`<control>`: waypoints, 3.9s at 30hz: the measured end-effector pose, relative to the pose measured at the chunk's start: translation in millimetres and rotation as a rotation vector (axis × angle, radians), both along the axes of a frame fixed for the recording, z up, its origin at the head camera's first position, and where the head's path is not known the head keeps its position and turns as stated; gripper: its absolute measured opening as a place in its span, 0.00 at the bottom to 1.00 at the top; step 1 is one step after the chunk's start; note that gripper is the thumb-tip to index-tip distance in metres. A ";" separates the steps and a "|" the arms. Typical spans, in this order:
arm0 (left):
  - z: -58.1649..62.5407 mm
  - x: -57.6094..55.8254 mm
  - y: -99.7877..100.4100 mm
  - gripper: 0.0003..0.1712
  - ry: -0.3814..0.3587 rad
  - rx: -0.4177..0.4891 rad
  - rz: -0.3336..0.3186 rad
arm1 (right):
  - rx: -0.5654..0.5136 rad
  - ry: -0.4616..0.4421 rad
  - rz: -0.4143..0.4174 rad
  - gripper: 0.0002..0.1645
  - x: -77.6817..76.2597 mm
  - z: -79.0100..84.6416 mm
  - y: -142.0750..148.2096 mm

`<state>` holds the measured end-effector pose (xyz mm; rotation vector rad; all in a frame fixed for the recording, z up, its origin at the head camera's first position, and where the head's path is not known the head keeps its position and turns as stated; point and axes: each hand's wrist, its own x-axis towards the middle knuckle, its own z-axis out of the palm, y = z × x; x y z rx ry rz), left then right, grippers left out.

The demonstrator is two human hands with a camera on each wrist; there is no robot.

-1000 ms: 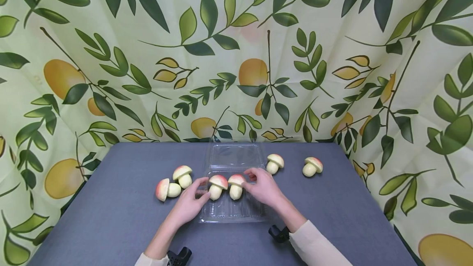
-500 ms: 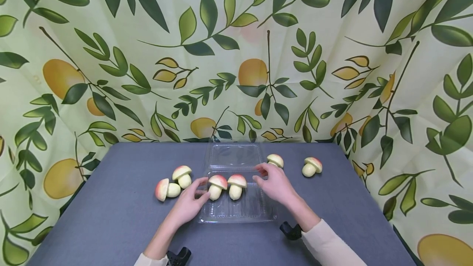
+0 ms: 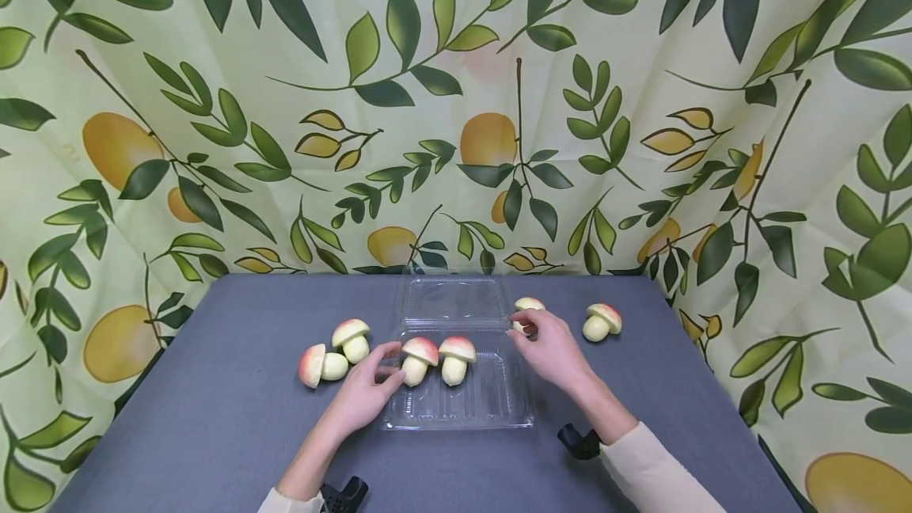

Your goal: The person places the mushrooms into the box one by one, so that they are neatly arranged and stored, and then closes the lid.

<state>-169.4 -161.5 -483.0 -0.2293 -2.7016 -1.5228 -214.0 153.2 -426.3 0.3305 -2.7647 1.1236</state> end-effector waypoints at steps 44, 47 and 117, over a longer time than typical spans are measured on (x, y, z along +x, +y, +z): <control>0.8 1.5 1.8 0.26 0.017 0.005 -0.014 | -0.032 -0.033 -0.081 0.30 -66.1 -42.6 47.5; 0.5 1.5 1.9 0.26 0.015 -0.002 -0.010 | -0.072 -0.064 -0.084 0.31 -67.2 -44.4 44.6; 1.0 2.7 -0.1 0.26 -0.015 0.001 -0.004 | -0.209 0.000 -0.006 0.22 -18.8 -14.0 34.3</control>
